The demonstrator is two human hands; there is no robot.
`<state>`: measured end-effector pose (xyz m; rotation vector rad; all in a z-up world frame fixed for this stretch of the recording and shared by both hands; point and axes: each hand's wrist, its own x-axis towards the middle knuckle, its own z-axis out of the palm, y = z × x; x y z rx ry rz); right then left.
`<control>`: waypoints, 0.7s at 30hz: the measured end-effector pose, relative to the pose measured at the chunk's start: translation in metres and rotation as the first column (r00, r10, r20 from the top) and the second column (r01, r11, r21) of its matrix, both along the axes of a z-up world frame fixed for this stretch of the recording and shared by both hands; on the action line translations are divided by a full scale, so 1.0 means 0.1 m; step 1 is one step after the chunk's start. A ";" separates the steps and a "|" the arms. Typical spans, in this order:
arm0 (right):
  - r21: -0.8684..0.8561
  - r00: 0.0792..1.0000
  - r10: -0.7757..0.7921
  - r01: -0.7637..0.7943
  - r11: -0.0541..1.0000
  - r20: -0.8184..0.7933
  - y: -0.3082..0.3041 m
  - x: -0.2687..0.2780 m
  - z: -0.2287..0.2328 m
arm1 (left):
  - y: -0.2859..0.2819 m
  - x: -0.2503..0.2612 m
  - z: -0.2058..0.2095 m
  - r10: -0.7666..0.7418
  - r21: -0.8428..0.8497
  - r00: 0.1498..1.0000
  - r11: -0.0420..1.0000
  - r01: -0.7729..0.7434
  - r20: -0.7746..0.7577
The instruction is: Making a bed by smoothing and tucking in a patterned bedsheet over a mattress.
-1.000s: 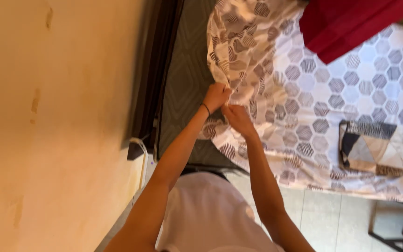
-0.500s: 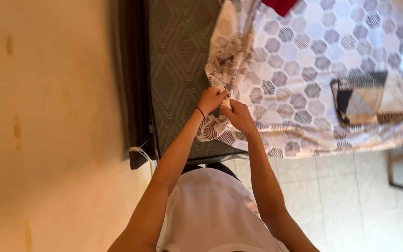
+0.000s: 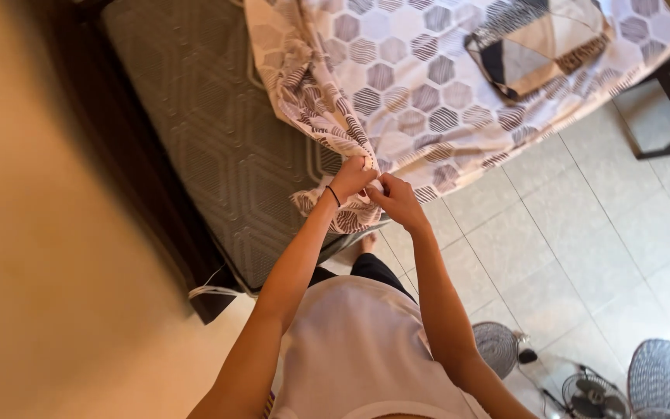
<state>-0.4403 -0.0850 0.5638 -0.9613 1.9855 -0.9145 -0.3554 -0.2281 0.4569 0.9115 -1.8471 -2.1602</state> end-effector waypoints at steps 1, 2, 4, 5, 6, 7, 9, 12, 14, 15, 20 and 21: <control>0.000 1.000 -0.013 0.013 1.000 0.002 0.09 -0.11 -0.05 | 0.07 -0.11 0.01 -0.013 0.000 1.000 1.000 0.013 0.002; -0.015 1.000 -0.023 0.023 1.000 0.000 0.18 -0.23 -0.10 | 0.14 -0.22 0.02 -0.030 -0.010 0.999 0.999 0.030 -0.025; -0.034 0.999 -0.039 0.040 0.999 0.001 0.35 -0.47 -0.24 | 0.25 -0.44 0.13 -0.055 -0.024 0.997 0.998 0.054 -0.050; -0.063 0.998 -0.053 0.051 0.997 -0.021 0.45 -0.62 -0.33 | 0.30 -0.57 0.23 -0.086 -0.029 0.995 0.996 0.084 -0.055; -0.093 0.997 -0.066 0.062 0.994 -0.043 0.54 -0.78 -0.42 | 0.35 -0.72 0.33 -0.116 -0.035 0.991 0.993 0.114 -0.060; -0.091 0.996 -0.079 0.075 0.993 -0.044 0.68 -0.94 -0.52 | 0.44 -0.90 0.27 -0.129 -0.033 0.990 0.991 0.127 -0.061; -0.081 0.986 -0.141 0.134 0.988 -0.089 0.93 -1.28 -0.71 | 0.61 -1.27 0.16 -0.177 -0.174 0.983 0.970 0.168 -0.038; -0.049 0.975 -0.218 0.216 0.975 -0.039 1.21 -1.81 -0.71 | 0.89 -1.86 0.12 -0.203 -0.321 0.978 0.930 0.179 -0.043; -0.091 0.979 -0.196 0.191 0.977 -0.048 1.26 -2.12 -0.52 | 1.05 -2.18 0.26 -0.217 -0.290 0.971 0.940 0.182 -0.095; -0.132 0.984 -0.167 0.157 0.979 -0.063 1.34 -2.27 -0.42 | 1.18 -2.33 0.32 -0.221 -0.258 0.964 0.950 0.178 -0.150; -0.147 0.984 -0.074 0.050 0.988 -0.161 1.72 -3.14 -1.20 | 1.55 -2.94 0.44 -0.255 -0.020 0.931 0.966 0.259 -0.262; -0.105 0.985 -0.081 0.065 0.992 -0.155 1.78 -3.27 -1.28 | 1.59 -3.05 0.44 -0.260 0.018 0.939 0.963 0.270 -0.227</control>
